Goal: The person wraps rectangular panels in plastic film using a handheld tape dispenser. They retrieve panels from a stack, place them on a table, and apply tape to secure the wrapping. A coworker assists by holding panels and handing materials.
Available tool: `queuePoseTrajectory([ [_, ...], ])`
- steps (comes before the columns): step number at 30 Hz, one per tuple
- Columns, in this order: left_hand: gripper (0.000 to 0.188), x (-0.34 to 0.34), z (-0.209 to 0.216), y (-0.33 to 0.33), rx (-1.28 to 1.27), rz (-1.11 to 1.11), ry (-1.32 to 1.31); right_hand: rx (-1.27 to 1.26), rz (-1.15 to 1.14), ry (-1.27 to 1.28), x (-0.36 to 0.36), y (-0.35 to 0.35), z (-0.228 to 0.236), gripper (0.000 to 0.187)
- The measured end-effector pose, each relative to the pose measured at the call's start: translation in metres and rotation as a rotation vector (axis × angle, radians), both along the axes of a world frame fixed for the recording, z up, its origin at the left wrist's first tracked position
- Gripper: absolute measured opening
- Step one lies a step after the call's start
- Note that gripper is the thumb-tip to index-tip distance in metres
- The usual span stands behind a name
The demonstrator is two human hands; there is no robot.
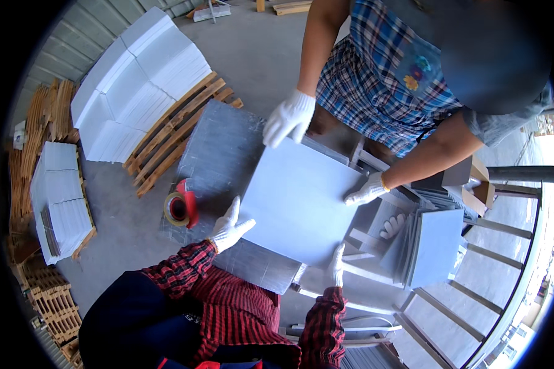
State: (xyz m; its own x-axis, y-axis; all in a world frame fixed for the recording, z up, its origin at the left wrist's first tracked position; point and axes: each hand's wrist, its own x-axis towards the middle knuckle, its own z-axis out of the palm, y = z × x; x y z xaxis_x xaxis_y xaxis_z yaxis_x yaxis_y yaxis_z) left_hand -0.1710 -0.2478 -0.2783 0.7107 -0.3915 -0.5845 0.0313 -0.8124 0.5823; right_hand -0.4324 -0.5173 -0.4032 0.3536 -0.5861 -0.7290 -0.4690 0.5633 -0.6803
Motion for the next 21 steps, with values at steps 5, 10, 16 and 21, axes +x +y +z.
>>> queuePoseTrajectory([
  [5, 0.089, -0.017, -0.016, -0.003, -0.051, 0.118, -0.103, 0.319, -0.236, -0.183, 0.023, 0.022, 0.02, 0.093],
  [10, 0.082, -0.044, -0.05, -0.014, -0.136, 0.153, -0.555, 0.286, -0.192, -0.201, 0.032, 0.021, 0.04, 0.094],
  [16, 0.074, -0.034, -0.049, -0.011, -0.031, 0.235, -0.76, -0.096, 0.13, -0.197, 0.032, 0.033, 0.084, 0.097],
  [21, 0.067, -0.01, -0.045, 0.003, -0.125, 0.201, -0.622, -0.295, 0.18, -0.104, 0.08, 0.083, 0.218, 0.07],
])
